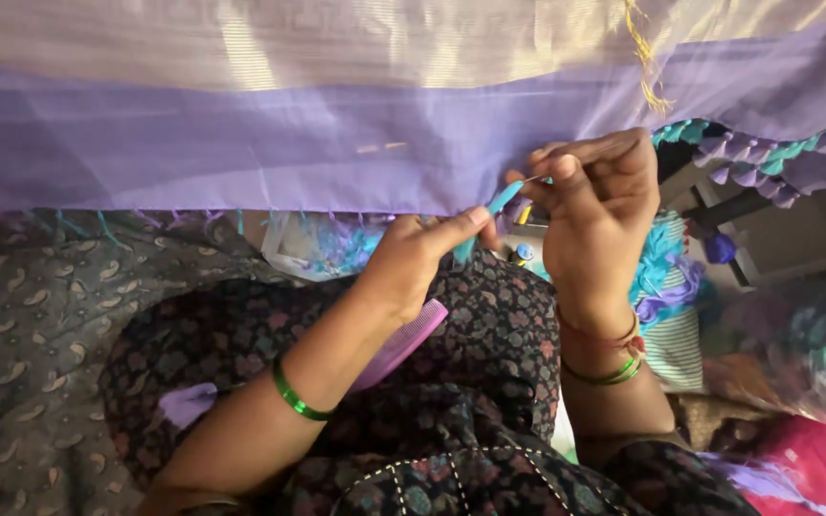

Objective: The recorder is tying decorative silk tassels onto the edge of a purple saree using their hands and occasionally a comb and scissors.

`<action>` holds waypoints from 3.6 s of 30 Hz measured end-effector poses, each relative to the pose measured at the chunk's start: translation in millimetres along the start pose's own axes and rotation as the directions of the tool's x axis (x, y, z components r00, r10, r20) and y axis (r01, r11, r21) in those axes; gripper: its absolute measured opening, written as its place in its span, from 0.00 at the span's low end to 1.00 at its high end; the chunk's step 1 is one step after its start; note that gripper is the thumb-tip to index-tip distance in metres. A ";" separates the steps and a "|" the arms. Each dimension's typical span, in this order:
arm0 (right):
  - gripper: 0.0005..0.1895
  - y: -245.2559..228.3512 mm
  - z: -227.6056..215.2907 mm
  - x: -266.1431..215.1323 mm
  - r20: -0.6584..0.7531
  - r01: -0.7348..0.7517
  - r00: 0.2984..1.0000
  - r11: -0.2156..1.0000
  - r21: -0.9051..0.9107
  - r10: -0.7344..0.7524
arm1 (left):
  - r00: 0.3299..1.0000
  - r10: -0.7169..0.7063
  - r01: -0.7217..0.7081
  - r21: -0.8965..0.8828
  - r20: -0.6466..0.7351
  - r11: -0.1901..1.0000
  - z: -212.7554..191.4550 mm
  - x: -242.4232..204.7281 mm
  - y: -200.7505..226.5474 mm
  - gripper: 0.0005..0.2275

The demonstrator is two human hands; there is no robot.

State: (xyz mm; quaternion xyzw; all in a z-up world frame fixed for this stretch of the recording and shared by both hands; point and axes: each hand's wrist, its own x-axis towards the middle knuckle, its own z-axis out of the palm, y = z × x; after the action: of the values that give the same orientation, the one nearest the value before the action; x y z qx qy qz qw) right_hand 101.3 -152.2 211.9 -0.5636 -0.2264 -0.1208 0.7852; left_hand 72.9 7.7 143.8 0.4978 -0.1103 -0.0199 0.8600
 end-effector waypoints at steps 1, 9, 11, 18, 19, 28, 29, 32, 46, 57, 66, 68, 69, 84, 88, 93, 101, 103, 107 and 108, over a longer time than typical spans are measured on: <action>0.07 1.2 -1.3 -1.1 0.007 0.009 1.000 1.000 0.027 -0.009 | 1.000 -0.006 0.006 -0.002 0.001 1.000 -1.7 0.2 -1.1 0.12; 0.08 5.3 -3.3 -12.4 -0.006 0.087 0.996 0.995 0.050 -0.087 | 0.989 -0.150 0.149 -0.055 0.000 0.987 -2.6 -4.6 6.8 0.13; 0.08 5.2 -1.2 -17.0 -0.038 0.106 0.994 0.993 0.045 -0.104 | 0.994 -0.103 0.107 -0.139 0.037 0.984 -2.3 -4.0 3.7 0.12; 0.07 10.3 -11.4 -18.8 -0.081 0.124 0.989 0.991 0.045 -0.120 | 0.986 -0.167 0.165 -0.151 0.000 0.975 -6.8 -5.2 -0.7 0.11; 0.07 8.8 -12.1 -18.7 -0.049 0.123 0.992 0.991 0.057 -0.120 | 0.990 -0.138 0.137 -0.164 0.002 0.977 -8.0 -5.3 -4.6 0.09; 0.07 9.3 -19.9 -30.6 0.078 0.011 0.997 0.990 0.143 -0.022 | 0.948 0.318 -0.273 0.426 -0.037 0.863 -12.1 -21.3 -23.6 0.07; 0.08 11.6 -21.6 -33.5 0.088 0.011 0.996 0.990 0.138 -0.023 | 0.882 0.471 -0.356 0.666 0.008 0.655 -12.5 -23.5 -19.8 0.05; 0.10 17.5 -18.5 -53.7 0.112 0.103 0.988 0.995 0.001 -0.103 | 0.907 0.418 -0.241 0.878 0.053 0.413 -12.1 -26.1 -0.2 0.05; 0.24 41.2 -15.1 -86.3 0.467 0.511 0.825 0.772 -0.378 -0.317 | 0.996 -0.058 0.050 -0.115 -0.066 0.992 -21.6 -10.8 -42.7 0.10; 0.10 90.8 -13.8 -35.0 0.221 -0.546 0.837 0.789 0.281 0.500 | 0.972 0.030 -0.008 0.093 -0.234 0.996 -15.6 -13.9 -49.4 0.10; 0.11 97.0 -10.4 -67.3 0.121 -0.268 0.960 0.955 0.127 0.253 | 0.992 0.039 -0.012 0.218 -0.119 0.976 -9.9 -0.7 -7.6 0.11; 0.12 93.0 -15.7 -68.2 0.099 -0.317 0.941 0.945 -0.081 0.324 | 0.993 -0.025 0.038 0.111 -0.114 0.993 -11.3 3.6 -13.3 0.11; 0.12 82.7 -10.2 -61.3 0.094 -0.314 0.942 0.946 -0.081 0.321 | 0.994 -0.027 0.039 0.113 -0.109 0.993 -9.1 1.2 -17.1 0.11; 0.09 110.4 -6.6 -56.4 0.066 -0.331 0.943 0.937 0.115 0.325 | 0.723 0.690 -0.320 0.878 -0.015 0.355 -7.0 -31.2 10.5 0.11; 0.11 95.8 -7.9 -67.0 0.177 -0.403 0.914 0.861 0.311 0.364 | 0.972 0.183 -0.088 0.498 -0.145 0.863 -10.3 -9.8 8.2 0.10; 0.16 96.7 -34.2 -71.7 0.327 -0.473 0.866 0.833 0.286 0.379 | 0.984 -0.162 0.167 0.066 -0.069 0.984 -8.9 -2.1 8.5 0.13; 0.16 168.8 -66.3 -135.7 0.747 0.341 0.601 0.754 -0.562 0.285 | 0.987 0.153 -0.126 0.340 -0.053 0.932 -30.2 8.7 -2.2 0.10; 0.17 166.9 -53.4 -159.8 0.830 0.525 0.504 0.679 -0.513 0.237 | 0.992 0.127 -0.118 0.273 -0.014 0.955 -36.8 13.0 -5.6 0.11; 0.17 155.9 -34.3 -175.9 0.916 0.824 0.346 0.400 -0.401 0.205 | 0.999 -0.037 0.041 0.125 -0.033 0.991 -28.8 15.1 6.7 0.10; 0.17 160.3 -38.4 -173.7 0.917 0.828 0.345 0.396 -0.398 0.200 | 0.999 -0.031 0.035 0.130 -0.031 0.991 -28.9 15.8 6.1 0.10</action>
State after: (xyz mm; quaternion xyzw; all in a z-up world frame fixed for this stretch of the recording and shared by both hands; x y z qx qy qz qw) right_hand 30.2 -145.8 -16.6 -0.7654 -0.6316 -0.0866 0.0885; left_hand 93.9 33.1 137.9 0.5548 -0.0905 -0.0198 0.8268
